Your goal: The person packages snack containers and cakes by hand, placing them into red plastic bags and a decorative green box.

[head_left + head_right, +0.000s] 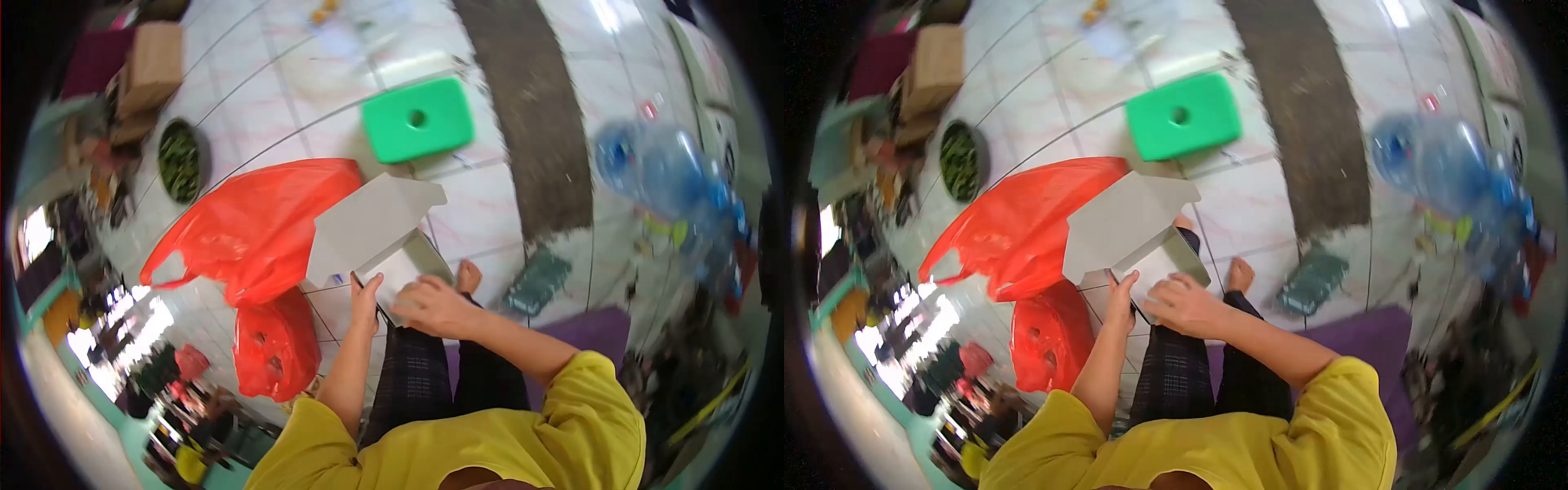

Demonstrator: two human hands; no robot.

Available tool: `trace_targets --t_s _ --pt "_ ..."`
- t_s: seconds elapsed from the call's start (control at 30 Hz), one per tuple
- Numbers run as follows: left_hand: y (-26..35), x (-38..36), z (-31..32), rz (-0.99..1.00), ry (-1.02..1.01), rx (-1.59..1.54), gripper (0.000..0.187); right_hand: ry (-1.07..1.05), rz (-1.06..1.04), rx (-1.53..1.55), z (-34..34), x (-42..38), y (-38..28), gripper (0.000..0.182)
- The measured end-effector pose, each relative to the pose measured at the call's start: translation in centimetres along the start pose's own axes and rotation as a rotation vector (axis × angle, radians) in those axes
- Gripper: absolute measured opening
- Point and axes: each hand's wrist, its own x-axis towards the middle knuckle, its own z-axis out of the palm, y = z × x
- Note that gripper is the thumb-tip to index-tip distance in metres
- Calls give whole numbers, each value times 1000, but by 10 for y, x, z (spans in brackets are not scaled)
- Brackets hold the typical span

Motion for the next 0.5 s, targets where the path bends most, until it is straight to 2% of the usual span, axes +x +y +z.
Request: trace_targets --t_s 0.07,0.1,0.13,0.17,0.23,0.27,0.33,0.37,0.4,0.43,0.47,0.5 --pt "18 7 -5 2 126 -175 65 214 97 107 -23 47 39 34" --pt "26 13 -4 13 142 -195 65 440 271 -2 -21 62 74 34" --pt "30 14 -2 1 150 -263 65 472 444 -154 -29 77 121 34" --pt "31 11 1 -27 153 -330 66 476 603 -140 -36 106 156 35" --pt "31 5 5 -13 148 -367 67 130 549 -455 -4 120 239 49" --pt "36 8 5 30 141 -386 69 122 546 -462 6 132 250 49" --pt "62 3 5 -49 202 -434 69 -450 691 -598 29 153 259 69" --pt "72 2 6 -119 257 -477 69 -465 686 -602 37 156 269 69" --pt "77 4 8 -192 344 -434 67 -517 726 -767 43 151 283 76" --pt "88 8 5 -208 345 -440 67 -570 765 -932 41 148 290 84" --pt "100 11 0 -106 203 -450 64 -500 839 -862 33 145 299 89" --pt "112 14 -3 -2 61 -462 62 -517 843 -868 19 147 305 89"
